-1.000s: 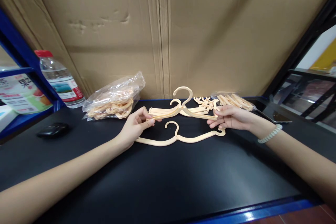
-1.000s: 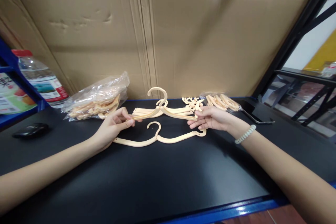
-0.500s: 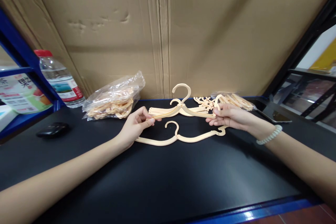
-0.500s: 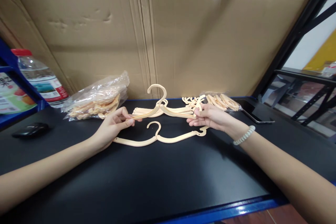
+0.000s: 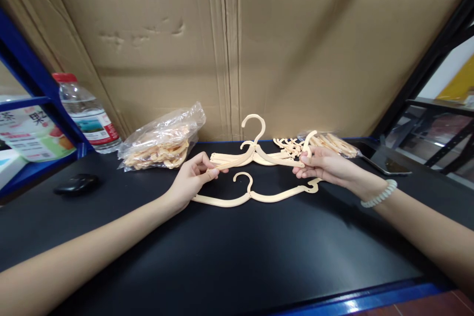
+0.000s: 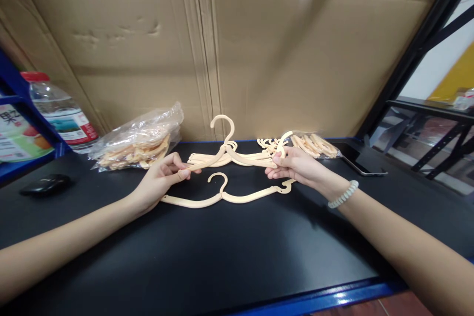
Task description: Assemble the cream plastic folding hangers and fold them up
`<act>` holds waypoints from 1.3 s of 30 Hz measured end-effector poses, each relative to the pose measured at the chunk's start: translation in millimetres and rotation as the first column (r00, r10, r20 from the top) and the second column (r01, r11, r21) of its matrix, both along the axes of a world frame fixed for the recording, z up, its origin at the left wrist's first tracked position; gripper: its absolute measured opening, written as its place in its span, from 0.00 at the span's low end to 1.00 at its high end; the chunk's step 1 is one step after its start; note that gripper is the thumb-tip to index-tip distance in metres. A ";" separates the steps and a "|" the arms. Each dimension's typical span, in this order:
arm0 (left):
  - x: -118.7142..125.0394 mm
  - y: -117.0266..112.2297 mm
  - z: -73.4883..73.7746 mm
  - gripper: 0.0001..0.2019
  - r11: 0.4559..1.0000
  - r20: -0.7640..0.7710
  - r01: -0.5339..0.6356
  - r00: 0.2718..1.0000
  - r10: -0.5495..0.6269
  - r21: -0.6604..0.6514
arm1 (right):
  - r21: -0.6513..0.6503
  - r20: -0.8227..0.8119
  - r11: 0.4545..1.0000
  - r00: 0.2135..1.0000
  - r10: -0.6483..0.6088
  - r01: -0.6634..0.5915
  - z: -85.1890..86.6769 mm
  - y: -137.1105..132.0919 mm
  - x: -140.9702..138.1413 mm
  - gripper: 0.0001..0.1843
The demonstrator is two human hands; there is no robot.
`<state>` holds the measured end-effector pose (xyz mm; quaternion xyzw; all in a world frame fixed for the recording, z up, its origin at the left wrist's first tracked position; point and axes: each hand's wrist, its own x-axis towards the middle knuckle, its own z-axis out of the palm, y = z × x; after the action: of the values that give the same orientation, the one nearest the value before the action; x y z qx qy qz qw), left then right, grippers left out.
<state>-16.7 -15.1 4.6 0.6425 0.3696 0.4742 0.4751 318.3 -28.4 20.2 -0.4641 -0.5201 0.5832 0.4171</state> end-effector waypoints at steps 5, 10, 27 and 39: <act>-0.3 -0.1 -0.4 0.13 1.000 -0.008 -0.008 1.000 0.008 0.011 | 0.033 -0.024 0.999 1.000 -0.020 0.020 -2.5 1.8 0.3 0.09; -0.2 -3.0 2.2 0.13 0.991 -0.182 -0.040 0.981 0.063 0.127 | 0.032 -0.059 0.997 0.995 -0.074 0.076 -1.8 2.4 -2.9 0.08; -4.9 -27.9 38.5 0.09 0.674 -0.767 0.421 0.088 0.636 0.607 | 0.241 -0.045 0.964 0.993 -0.108 0.116 10.3 16.8 39.3 0.12; 5.9 -69.1 49.2 0.06 0.856 -0.960 0.448 0.021 0.278 0.258 | -0.041 0.750 0.864 0.556 0.358 -0.501 29.7 7.6 65.1 0.14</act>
<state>-10.7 -84.1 53.8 0.9052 0.4123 -0.0663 -0.0785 383.4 -20.7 49.9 -0.4778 -0.7897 0.3809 0.0552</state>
